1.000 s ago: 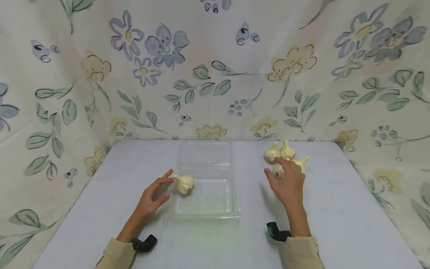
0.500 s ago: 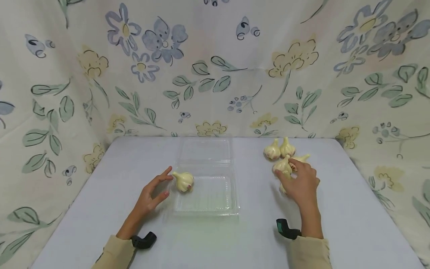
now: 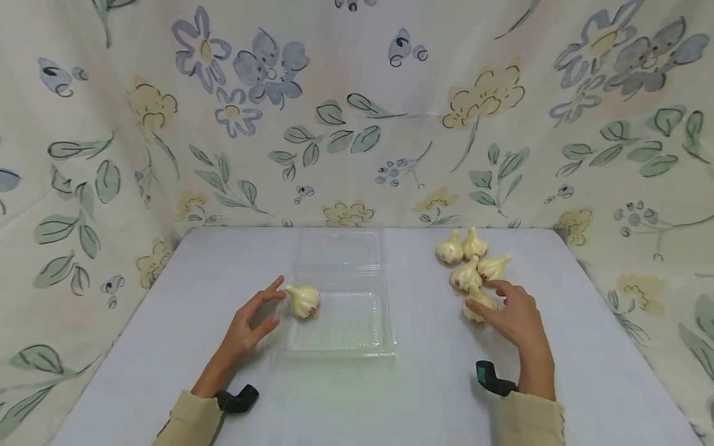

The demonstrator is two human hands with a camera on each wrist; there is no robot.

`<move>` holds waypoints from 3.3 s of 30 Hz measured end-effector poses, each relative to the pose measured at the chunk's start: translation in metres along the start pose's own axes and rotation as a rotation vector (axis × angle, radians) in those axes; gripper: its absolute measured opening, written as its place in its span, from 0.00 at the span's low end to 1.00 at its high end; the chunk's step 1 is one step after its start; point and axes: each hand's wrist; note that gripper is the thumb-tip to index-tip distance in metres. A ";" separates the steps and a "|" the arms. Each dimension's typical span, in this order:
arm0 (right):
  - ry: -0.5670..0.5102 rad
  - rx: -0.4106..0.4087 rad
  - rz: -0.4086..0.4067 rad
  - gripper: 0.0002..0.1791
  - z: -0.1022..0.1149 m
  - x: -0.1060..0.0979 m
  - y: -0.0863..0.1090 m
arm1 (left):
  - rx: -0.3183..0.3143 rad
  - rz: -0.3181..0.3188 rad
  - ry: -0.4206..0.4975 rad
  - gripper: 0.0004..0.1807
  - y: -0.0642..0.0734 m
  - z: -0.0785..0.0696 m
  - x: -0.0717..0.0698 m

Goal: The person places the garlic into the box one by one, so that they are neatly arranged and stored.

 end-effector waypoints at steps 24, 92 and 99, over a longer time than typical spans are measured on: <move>-0.057 0.021 0.052 0.47 -0.007 0.001 -0.004 | -0.003 0.003 -0.009 0.21 -0.001 0.000 -0.001; -0.413 -0.568 0.147 0.24 0.193 0.130 -0.003 | -0.003 0.004 0.012 0.21 -0.001 0.000 -0.001; -0.379 -0.602 0.201 0.24 0.208 0.150 -0.002 | -0.011 0.015 0.015 0.21 -0.004 -0.001 -0.002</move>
Point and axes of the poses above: each hand's wrist, its own y-axis away from the middle knuckle, its own x-axis out of the palm, z = x × y, and after that the axes turned 1 degree about -x, right-handed
